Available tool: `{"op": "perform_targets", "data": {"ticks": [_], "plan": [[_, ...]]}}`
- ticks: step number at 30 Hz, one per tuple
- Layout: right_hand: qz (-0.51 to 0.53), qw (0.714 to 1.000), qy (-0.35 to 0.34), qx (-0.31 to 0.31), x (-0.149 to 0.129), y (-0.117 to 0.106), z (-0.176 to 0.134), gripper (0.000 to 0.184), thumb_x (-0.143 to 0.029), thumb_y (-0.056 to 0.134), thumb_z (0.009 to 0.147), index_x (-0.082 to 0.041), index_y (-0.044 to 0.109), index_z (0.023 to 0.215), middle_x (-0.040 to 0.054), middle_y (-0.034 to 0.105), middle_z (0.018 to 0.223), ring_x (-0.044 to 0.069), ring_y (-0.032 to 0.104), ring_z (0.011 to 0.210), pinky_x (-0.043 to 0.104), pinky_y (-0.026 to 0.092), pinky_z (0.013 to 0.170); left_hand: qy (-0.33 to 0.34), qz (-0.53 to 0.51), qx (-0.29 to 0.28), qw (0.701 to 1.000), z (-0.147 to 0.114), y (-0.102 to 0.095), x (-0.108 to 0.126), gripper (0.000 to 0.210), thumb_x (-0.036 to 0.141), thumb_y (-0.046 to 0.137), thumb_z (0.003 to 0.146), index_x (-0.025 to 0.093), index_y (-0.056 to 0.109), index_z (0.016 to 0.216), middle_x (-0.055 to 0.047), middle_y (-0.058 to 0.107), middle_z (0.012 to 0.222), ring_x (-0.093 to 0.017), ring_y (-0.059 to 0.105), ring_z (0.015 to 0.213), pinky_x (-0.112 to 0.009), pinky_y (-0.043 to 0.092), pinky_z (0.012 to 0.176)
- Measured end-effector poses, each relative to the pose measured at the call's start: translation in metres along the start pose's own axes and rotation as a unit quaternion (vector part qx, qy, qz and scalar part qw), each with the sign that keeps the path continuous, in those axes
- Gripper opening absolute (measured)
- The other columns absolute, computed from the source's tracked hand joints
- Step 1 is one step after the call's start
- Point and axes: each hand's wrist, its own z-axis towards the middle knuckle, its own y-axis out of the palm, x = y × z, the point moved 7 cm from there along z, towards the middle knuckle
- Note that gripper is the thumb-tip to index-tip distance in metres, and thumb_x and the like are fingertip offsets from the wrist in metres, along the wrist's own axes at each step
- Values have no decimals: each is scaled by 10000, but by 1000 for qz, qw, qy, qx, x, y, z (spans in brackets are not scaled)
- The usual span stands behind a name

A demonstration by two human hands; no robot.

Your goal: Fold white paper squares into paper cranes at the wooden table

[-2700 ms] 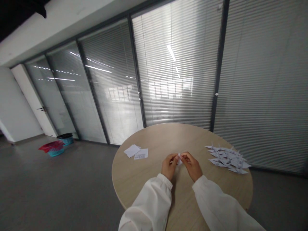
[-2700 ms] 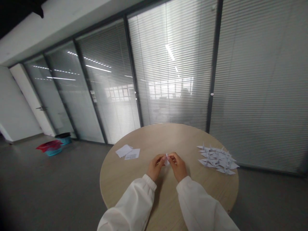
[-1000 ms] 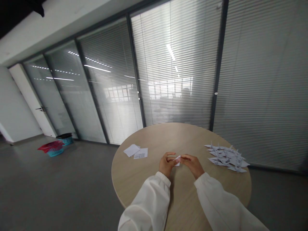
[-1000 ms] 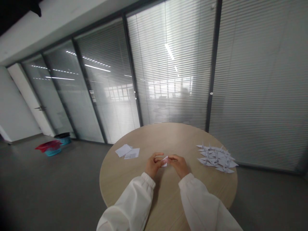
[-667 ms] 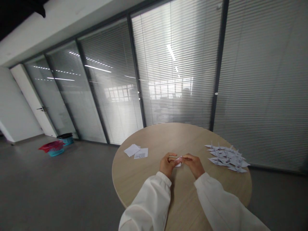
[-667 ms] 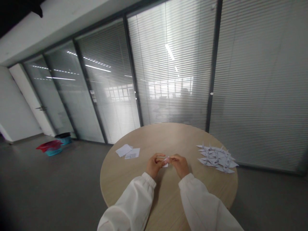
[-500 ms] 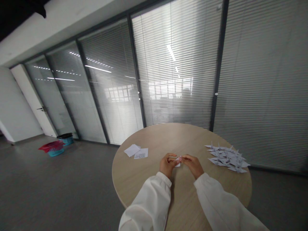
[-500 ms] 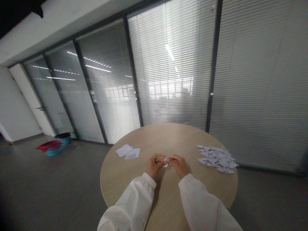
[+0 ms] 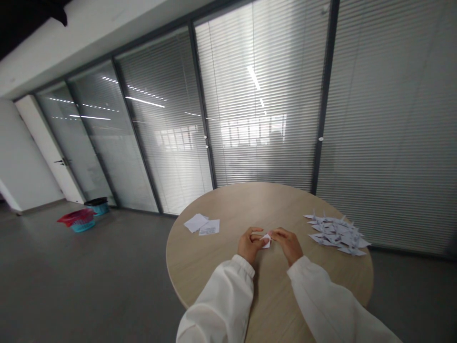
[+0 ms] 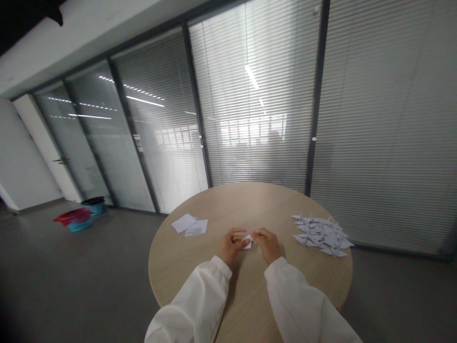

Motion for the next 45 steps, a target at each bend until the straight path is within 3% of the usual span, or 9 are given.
{"op": "perform_targets", "data": {"ticks": [4,12,21,25,28,35,38,42,45], "plan": [[11,1000,12,-4,4,1,1,300,-465,582,671,-172,638,642,13,619,636,157,543,644,243,433,597,-25,-35,4,999,-1,-2,-3,561,327,798,422,119,528,867,-39,648,599,-177,624,579,-318,508,583],[25,998,39,-51,11,10,1,380,-515,574,656,-144,655,682,18,635,643,158,546,631,238,415,566,-12,-31,26,999,-1,-6,2,521,315,800,413,124,538,820,-4,618,530,-158,608,535,-315,520,562],[-21,999,-7,-24,-5,5,0,330,-481,584,652,-160,637,600,7,616,594,149,532,585,246,400,560,-22,-12,15,1000,-2,-4,-2,478,311,794,430,124,537,788,-7,624,530,-148,606,522,-308,520,568],[-24,1000,-9,-15,-5,2,0,319,-474,583,655,-164,644,609,13,627,614,155,540,611,253,408,586,-67,-1,-25,997,-2,2,-12,413,339,790,426,112,559,683,-49,647,581,-177,628,561,-288,508,555],[-22,1000,3,-14,0,2,0,322,-471,581,663,-159,640,612,11,619,600,151,529,599,250,402,575,-80,0,-10,997,0,-2,-13,381,379,768,456,105,599,659,-59,652,602,-172,624,559,-270,497,541],[-34,997,27,-66,0,12,-2,303,-440,569,672,-149,620,604,1,590,567,131,509,560,228,382,537,4,30,92,995,7,-25,-1,375,454,702,510,108,626,632,14,555,489,-81,488,420,-207,442,433],[-59,993,28,-97,2,19,-4,309,-434,536,701,-160,567,564,-19,550,525,111,487,515,215,369,509,37,83,91,992,7,-26,2,353,451,669,552,113,616,638,8,552,522,-83,483,433,-199,433,407],[-51,987,23,-153,6,31,-8,280,-446,517,724,-174,547,665,-20,569,557,112,519,528,210,392,518,71,171,63,981,4,-21,6,291,414,625,616,124,614,641,10,543,507,-88,490,428,-189,425,395],[-38,981,22,-187,7,35,-11,288,-463,494,746,-182,515,689,-37,544,503,102,505,475,207,393,505,71,176,47,981,4,-17,6,280,408,614,631,128,607,632,9,543,508,-98,516,444,-193,437,414]]}}
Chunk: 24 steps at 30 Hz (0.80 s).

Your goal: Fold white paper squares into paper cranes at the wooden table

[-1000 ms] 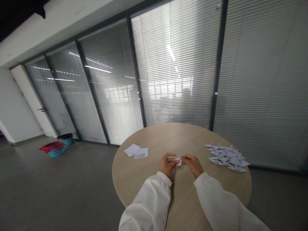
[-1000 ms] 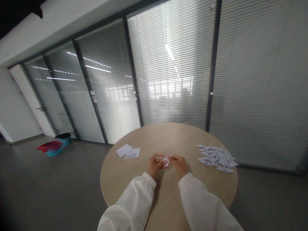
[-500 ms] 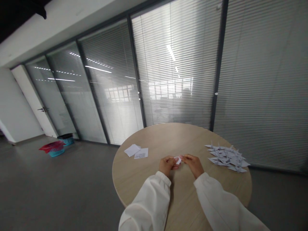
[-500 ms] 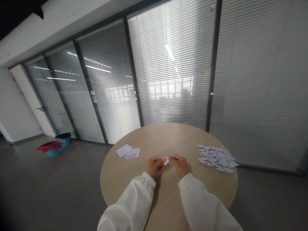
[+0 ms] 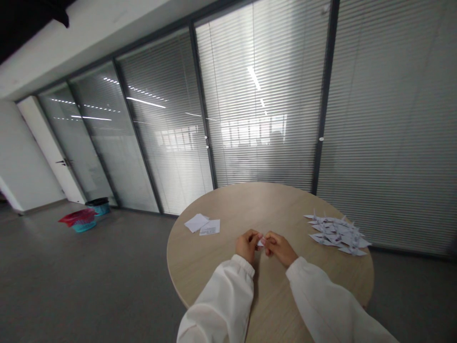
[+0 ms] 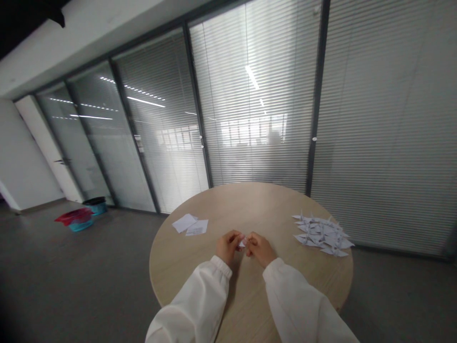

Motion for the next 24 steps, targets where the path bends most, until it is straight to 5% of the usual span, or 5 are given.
{"op": "perform_targets", "data": {"ticks": [9,14,24], "plan": [[42,999,-8,25,-6,-7,0,313,-490,489,747,-183,501,685,-40,542,477,106,510,464,217,396,498,-88,-146,8,985,2,4,-14,369,406,723,501,109,595,679,-10,598,526,-103,549,460,-222,459,490],[48,998,32,1,-2,1,-1,354,-544,477,728,-191,485,713,-36,583,515,105,526,447,217,401,472,-58,-106,15,993,4,0,-13,319,393,710,518,113,593,614,3,559,455,-82,491,399,-196,402,426],[44,999,-5,-6,-8,0,0,339,-524,474,743,-187,492,707,-27,590,506,113,544,475,228,418,510,29,-61,14,998,1,1,-1,293,424,587,658,134,562,621,16,521,491,-91,482,461,-206,391,483]]}}
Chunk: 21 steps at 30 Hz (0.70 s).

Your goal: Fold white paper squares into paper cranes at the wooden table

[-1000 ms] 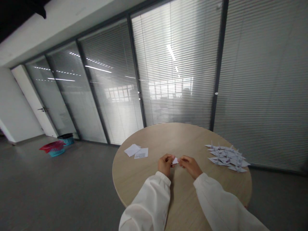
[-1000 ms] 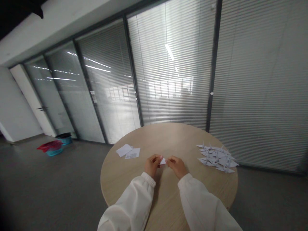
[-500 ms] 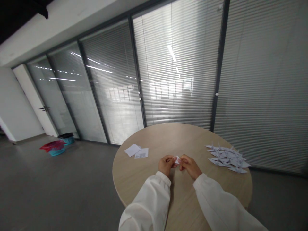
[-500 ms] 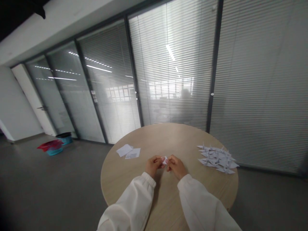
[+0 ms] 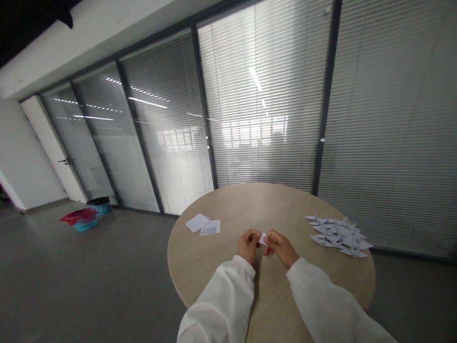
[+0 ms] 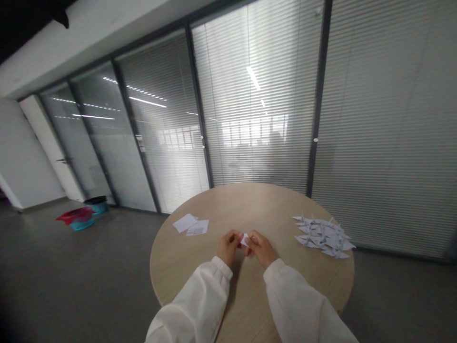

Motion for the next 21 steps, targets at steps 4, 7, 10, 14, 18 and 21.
{"op": "perform_targets", "data": {"ticks": [4,7,10,14,18,21], "plan": [[15,1000,11,-4,1,4,0,357,-539,474,735,-183,484,719,-25,589,506,115,546,465,229,418,496,8,24,16,1000,-1,-2,1,292,435,540,687,147,533,638,26,491,491,-93,456,455,-211,371,480],[18,1000,12,-13,1,8,0,356,-537,473,737,-182,479,724,-30,582,493,115,545,458,222,412,482,17,73,38,996,-3,-3,4,273,426,477,729,168,491,642,35,468,501,-98,446,463,-213,351,480],[19,999,23,-25,4,12,0,370,-550,456,740,-182,477,718,-39,568,458,111,528,422,215,399,456,46,136,60,988,-6,-4,12,251,395,429,763,186,451,625,40,451,519,-102,427,493,-214,326,503],[20,999,30,-32,8,14,-2,408,-581,425,740,-179,483,701,-40,562,440,110,514,397,214,383,438,62,185,70,978,-9,-3,20,227,358,418,776,196,439,618,39,451,535,-108,413,517,-218,296,523],[33,997,42,-48,8,16,-3,440,-611,431,716,-176,495,710,-26,582,469,124,537,430,230,390,464,53,195,58,978,-9,-3,21,213,361,424,778,204,458,638,41,458,519,-110,410,493,-218,282,505],[42,997,46,-48,7,16,-3,420,-594,438,722,-178,493,706,-13,601,516,129,552,472,236,397,490,63,206,44,976,-9,-2,24,198,350,420,784,206,474,660,36,475,529,-110,431,497,-215,297,511]]}}
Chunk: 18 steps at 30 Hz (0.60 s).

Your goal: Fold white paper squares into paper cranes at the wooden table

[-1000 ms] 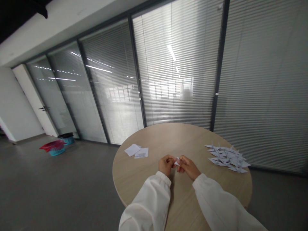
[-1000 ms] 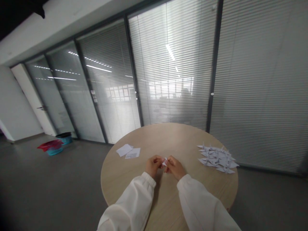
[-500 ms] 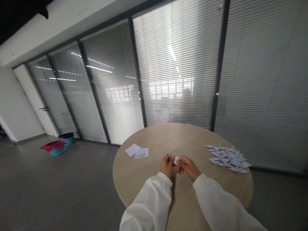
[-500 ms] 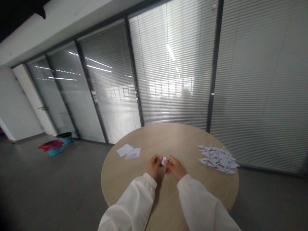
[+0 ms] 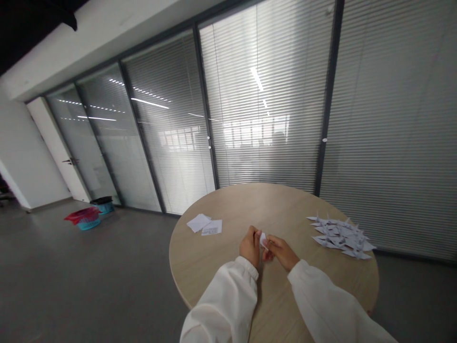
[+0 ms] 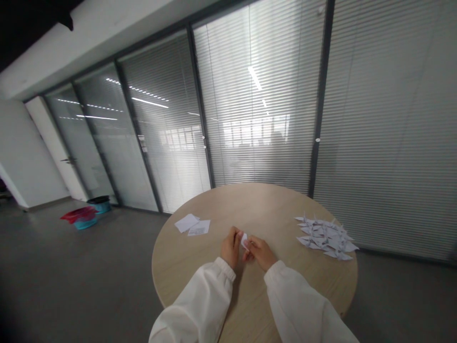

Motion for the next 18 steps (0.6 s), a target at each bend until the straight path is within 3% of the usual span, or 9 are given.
{"op": "perform_targets", "data": {"ticks": [6,11,18], "plan": [[5,998,-28,49,-7,-8,-1,355,-547,425,749,-198,473,706,-20,601,559,129,549,508,229,396,486,8,-21,-75,997,-2,10,4,217,358,402,794,200,484,669,34,483,498,-108,451,479,-208,319,503],[-25,996,-39,71,-13,-15,-3,328,-492,440,757,-187,498,649,-15,601,510,132,543,489,239,398,505,23,-28,-72,997,-3,9,9,244,388,452,771,184,501,645,37,478,524,-98,440,517,-200,317,519],[-20,991,-46,124,-16,-24,-6,350,-510,442,751,-190,515,630,5,622,512,152,565,482,254,408,491,-81,-213,-133,965,0,29,-13,387,528,511,694,149,543,763,36,480,496,-90,439,446,-199,344,458]]}}
